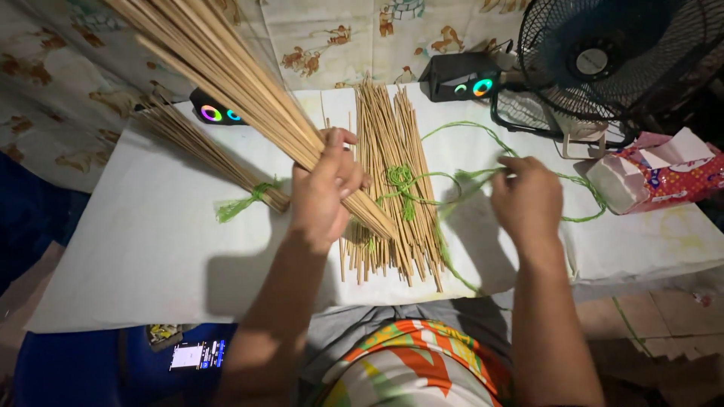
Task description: Gathering and tying thin wooden sticks into bundles using green plastic string
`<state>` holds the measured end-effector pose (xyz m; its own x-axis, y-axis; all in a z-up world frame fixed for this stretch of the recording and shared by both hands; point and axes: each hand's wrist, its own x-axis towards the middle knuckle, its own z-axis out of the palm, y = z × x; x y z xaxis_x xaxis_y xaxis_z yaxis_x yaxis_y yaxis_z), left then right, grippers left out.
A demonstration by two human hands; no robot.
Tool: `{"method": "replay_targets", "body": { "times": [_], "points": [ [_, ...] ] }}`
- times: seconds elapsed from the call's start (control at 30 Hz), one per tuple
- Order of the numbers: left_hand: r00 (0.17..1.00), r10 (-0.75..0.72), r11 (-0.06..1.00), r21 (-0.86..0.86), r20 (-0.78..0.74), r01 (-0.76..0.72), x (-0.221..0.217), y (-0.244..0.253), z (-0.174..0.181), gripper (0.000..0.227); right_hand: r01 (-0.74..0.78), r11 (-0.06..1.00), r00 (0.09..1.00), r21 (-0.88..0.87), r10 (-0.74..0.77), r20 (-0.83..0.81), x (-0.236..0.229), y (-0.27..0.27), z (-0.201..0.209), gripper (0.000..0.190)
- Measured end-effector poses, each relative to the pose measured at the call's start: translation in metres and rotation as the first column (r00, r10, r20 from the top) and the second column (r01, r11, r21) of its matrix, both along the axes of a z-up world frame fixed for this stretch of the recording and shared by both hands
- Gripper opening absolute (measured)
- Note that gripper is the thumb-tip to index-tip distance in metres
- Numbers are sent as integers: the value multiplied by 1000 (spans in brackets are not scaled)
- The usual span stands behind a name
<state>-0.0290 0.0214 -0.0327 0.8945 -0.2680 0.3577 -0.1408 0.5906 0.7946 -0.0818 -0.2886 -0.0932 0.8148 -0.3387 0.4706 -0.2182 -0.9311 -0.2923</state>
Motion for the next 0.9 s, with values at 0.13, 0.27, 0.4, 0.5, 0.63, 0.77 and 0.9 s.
{"method": "replay_targets", "body": {
  "times": [0.13, 0.27, 0.4, 0.5, 0.63, 0.77, 0.9],
  "points": [
    [999, -49, 998, -27, 15, 50, -11, -20, -6, 31, -102, 956, 992, 275, 119, -46, -17, 79, 54, 35],
    [998, -64, 997, -45, 5, 64, -26, -43, -1, 34, -578, 518, 732, 630, 671, 119, -14, 112, 51, 40],
    [995, -54, 992, -115, -84, 44, -31, -51, 1, 40, -510, 77, 472, 857, 858, 204, -17, 138, 70, 33],
    [991, -45, 993, -118, -128, 29, -22, -53, -10, 42, -382, 13, 552, 924, 805, 216, -12, 136, 47, 28],
    [990, -41, 993, -111, -134, 27, -20, -49, -3, 40, -392, 64, 597, 918, 776, 201, 5, 127, 23, 38],
    [967, -78, 995, -73, -242, 62, -36, -44, 23, 50, -424, 249, 602, 871, 796, 65, 24, 107, 0, 39],
    [897, 440, 842, 329, 38, -427, -44, -19, 34, 117, -453, 511, 706, 731, 706, -56, 22, 95, 19, 41]
  ]
}}
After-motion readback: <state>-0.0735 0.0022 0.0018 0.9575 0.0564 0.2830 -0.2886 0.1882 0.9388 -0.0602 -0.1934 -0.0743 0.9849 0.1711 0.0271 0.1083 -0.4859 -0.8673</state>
